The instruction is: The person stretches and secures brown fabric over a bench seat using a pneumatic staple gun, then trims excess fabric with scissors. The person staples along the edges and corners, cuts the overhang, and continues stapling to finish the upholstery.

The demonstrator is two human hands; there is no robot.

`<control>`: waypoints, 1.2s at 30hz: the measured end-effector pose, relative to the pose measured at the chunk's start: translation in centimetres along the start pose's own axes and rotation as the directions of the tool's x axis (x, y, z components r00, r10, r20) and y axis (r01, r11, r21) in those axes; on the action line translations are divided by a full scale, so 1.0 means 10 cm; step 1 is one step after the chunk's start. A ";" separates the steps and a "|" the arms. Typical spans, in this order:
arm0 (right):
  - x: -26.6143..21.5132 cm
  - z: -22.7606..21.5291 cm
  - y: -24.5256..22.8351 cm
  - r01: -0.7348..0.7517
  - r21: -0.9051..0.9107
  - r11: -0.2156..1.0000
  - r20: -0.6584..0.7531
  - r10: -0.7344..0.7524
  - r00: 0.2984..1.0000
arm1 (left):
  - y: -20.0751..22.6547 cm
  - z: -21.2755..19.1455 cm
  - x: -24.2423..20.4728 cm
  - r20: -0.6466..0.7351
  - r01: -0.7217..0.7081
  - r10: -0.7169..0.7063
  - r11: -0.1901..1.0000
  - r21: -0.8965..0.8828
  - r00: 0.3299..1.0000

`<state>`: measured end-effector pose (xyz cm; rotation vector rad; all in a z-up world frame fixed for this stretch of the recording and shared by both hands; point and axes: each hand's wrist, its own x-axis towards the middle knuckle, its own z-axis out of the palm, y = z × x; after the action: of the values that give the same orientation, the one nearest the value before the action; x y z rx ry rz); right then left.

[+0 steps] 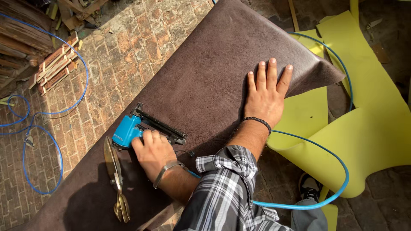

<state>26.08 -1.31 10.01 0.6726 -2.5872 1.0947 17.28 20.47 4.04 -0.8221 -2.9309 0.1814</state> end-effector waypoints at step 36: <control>-2.43 -0.72 3.25 0.124 0.250 -0.960 0.421 0.224 0.879 | -0.02 0.01 -0.06 -0.043 -0.051 0.056 0.994 0.096 0.998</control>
<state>30.97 31.42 -14.48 0.2521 -0.6228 -2.6243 17.70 20.00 3.93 -0.8789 -2.8348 0.2989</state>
